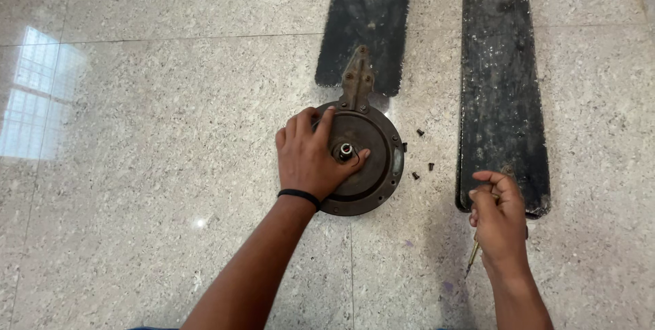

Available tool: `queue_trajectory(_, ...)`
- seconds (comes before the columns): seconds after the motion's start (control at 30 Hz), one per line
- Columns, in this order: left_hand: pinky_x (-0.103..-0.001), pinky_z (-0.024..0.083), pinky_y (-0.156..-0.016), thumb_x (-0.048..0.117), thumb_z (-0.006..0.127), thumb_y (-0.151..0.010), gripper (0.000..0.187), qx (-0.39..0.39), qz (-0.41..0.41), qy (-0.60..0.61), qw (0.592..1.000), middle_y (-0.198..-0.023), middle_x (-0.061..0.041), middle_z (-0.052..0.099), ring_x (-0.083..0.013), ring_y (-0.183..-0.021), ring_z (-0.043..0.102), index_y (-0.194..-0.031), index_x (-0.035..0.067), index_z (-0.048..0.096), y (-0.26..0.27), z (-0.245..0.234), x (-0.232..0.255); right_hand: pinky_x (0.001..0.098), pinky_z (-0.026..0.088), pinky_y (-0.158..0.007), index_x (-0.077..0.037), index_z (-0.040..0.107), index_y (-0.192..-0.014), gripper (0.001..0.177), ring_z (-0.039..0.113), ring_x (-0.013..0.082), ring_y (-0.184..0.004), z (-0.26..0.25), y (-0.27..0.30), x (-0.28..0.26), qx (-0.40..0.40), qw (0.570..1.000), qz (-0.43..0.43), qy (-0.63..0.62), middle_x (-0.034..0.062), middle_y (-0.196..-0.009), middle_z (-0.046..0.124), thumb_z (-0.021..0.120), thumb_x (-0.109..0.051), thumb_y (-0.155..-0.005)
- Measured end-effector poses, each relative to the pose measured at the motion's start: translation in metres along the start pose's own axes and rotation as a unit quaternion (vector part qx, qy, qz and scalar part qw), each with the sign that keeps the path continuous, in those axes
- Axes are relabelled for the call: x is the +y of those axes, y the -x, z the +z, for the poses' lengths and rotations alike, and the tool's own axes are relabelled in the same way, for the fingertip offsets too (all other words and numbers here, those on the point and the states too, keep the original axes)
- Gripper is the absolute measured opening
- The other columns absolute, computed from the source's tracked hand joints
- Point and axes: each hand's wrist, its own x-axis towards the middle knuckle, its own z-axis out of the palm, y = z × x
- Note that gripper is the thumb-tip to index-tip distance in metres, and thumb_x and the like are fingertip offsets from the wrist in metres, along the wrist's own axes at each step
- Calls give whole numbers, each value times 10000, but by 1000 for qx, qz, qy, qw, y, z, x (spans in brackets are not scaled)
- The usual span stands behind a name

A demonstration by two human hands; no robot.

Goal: The person uses a screwdriver to remove screws from the fan blades and detaches them from the central hub. The blades are placed on the floor as they are removed.

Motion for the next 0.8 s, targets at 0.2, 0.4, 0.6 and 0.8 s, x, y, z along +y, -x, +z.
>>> queue_trajectory(0.2, -474, 361, -1060, 663, 846, -685, 918, -36, -1, 42, 998, -1210, -129, 597, -294, -1174, 554, -1348, 68, 625, 3, -3, -5, 221, 397, -520, -13, 586, -1197, 238, 441, 52, -615, 1, 0, -4, -2, 1000, 1, -10, -5, -800, 514, 519, -10, -969)
queue_trajectory(0.4, -482, 380, -1101, 588, 850, -721, 817, -49, 32, 84, 995, -1348, -111, 595, -310, -1306, 526, -1339, 99, 635, 5, -1, -13, 216, 398, -531, -21, 572, -1215, 284, 441, 54, -638, 0, -1, -5, -12, 999, -26, -28, -1, -825, 514, 473, 3, -950)
queue_trajectory(0.6, -482, 332, -1170, 530, 846, -752, 786, -107, 46, 113, 987, -1521, -84, 507, -317, -1426, 436, -1389, 130, 616, -1, 3, -22, 214, 397, -530, -18, 571, -1211, 298, 446, 57, -643, -1, -3, -4, -26, 998, -43, -37, 3, -856, 515, 472, 14, -933)
queue_trajectory(0.8, -488, 258, -1224, 439, 862, -743, 762, -181, 50, 138, 973, -1610, -9, 416, -313, -1526, 288, -1419, 199, 605, -15, -3, -25, 210, 393, -532, -20, 571, -1217, 305, 442, 57, -654, -1, -4, -6, -14, 998, -34, -44, 4, -865, 508, 472, 16, -930)
